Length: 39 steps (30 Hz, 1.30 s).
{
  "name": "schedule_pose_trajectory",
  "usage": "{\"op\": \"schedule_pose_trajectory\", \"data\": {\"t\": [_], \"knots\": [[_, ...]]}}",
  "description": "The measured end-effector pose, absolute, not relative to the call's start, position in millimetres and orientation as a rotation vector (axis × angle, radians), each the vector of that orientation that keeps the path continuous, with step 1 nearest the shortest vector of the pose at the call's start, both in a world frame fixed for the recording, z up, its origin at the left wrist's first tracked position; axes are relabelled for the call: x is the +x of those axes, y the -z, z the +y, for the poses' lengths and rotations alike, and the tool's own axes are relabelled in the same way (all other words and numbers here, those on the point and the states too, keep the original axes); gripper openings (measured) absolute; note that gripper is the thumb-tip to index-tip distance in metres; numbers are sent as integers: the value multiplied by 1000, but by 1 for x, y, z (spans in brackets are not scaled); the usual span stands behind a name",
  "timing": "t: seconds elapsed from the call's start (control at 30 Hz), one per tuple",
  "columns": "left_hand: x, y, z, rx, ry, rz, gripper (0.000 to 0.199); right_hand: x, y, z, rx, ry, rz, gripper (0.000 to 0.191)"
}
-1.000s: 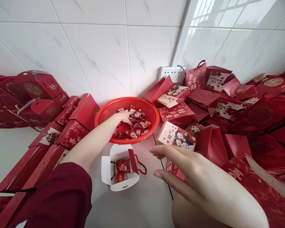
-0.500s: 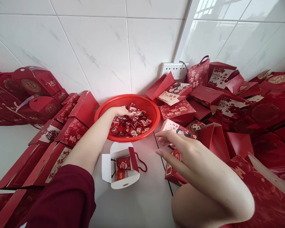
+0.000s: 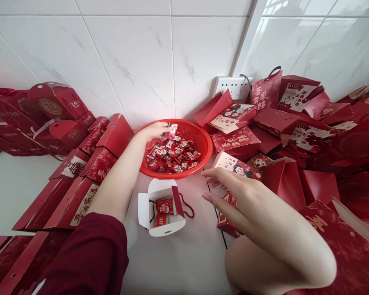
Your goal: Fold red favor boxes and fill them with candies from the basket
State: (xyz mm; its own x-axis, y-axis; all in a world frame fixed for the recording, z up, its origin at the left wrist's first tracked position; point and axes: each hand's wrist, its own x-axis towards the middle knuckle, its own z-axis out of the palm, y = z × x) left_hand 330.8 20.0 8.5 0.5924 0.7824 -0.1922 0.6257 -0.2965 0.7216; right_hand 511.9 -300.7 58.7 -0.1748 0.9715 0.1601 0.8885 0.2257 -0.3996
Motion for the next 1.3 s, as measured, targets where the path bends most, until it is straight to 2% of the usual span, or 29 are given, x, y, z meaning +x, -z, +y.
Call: {"op": "schedule_pose_trajectory", "data": {"t": [0.17,0.4,0.5,0.67,0.73,0.97,1.13,1.2,1.3], "knots": [[319,-47,-37,1987,-513,970,35,507,-64,-305,-1708,-340,-2138,21],[291,-79,-166,2266,-133,1206,27,493,-67,-312,-1622,-330,-2244,19],[278,-81,-201,2270,-79,1298,23,489,-69,-317,-1547,-331,-2294,19],[269,-69,-216,2320,27,1343,26,487,-70,-323,-1516,-315,-2309,18],[265,-62,-218,2334,-35,1320,32,486,-69,-323,-1528,-320,-2306,18],[248,-34,-243,2252,-833,1577,26,479,-58,-303,-1572,-422,-2314,15],[237,4,-254,2099,-1006,1470,26,463,-38,-272,-1602,-536,-2345,15],[230,20,-257,2106,-1008,1259,29,456,-30,-263,-1500,-722,-2438,24],[222,39,-261,2115,-978,988,44,446,-20,-255,-1247,-940,-2574,46]]}}
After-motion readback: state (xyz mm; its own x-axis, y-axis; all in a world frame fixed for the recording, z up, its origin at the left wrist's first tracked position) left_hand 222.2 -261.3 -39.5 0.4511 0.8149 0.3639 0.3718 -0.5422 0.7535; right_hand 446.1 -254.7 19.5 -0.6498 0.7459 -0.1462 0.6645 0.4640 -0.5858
